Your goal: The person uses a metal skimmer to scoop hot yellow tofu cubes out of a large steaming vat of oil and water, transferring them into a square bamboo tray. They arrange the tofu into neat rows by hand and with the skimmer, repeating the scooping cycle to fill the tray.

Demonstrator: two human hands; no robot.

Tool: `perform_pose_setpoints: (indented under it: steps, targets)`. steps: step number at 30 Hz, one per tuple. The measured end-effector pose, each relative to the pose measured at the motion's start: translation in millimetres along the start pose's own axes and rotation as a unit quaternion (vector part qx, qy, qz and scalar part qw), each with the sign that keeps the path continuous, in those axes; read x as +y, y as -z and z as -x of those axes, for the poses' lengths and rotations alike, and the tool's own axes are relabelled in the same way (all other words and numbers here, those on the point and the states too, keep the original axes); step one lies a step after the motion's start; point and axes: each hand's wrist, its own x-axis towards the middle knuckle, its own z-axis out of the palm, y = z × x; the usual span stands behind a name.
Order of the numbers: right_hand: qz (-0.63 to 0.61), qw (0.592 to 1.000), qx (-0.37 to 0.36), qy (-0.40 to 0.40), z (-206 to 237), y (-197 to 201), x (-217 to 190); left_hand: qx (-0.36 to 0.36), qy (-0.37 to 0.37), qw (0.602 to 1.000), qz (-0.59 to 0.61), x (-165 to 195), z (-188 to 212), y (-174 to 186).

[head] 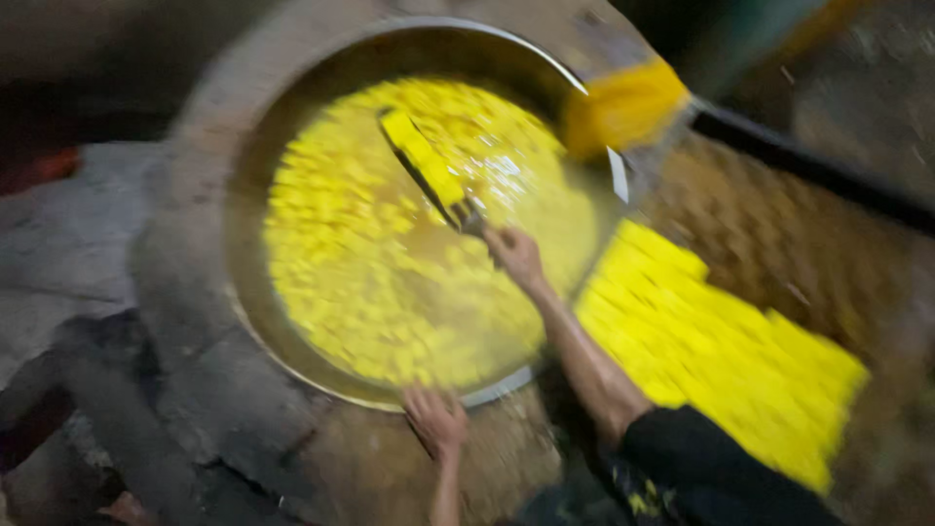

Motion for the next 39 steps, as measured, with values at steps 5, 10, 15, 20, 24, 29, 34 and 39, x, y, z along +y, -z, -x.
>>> perform_pose_setpoints:
  steps: [5, 10, 15, 20, 24, 29, 34, 39]
  targets:
    - [0.077, 0.993, 0.065, 0.054, 98.9, 214.9, 0.8, 0.006, -0.022, 0.999, -0.023, 25.3, 17.6, 14.7]
    - [0.347, 0.929, 0.107, 0.073, 222.7, 440.3, -22.3, 0.035, -0.059, 0.997, 0.032, 76.4, 26.8, 23.7]
    - [0.512, 0.851, 0.112, 0.023, 285.6, 563.8, -29.2, 0.039, -0.122, 0.99, 0.057, 146.0, 30.5, 23.0]
    - [0.526, 0.846, 0.084, 0.034, 299.0, 604.2, -12.1, 0.052, -0.152, 0.983, 0.088, 205.8, 49.0, 19.4]
    - [0.577, 0.796, 0.119, 0.137, 308.3, 598.5, 4.5, 0.049, -0.143, 0.985, 0.08, 222.6, 67.3, 20.8]
    - [0.595, 0.786, 0.113, 0.123, 335.3, 583.9, 19.2, 0.043, -0.118, 0.991, 0.048, 211.1, 84.0, 24.1]
    - [0.56, 0.79, 0.181, 0.17, 338.6, 565.5, 2.7, 0.05, -0.105, 0.992, 0.054, 185.1, 78.4, 31.8]
    - [0.24, 0.926, 0.243, 0.16, 286.1, 430.4, -27.2, 0.066, -0.053, 0.996, 0.032, 131.7, 49.0, 51.6]
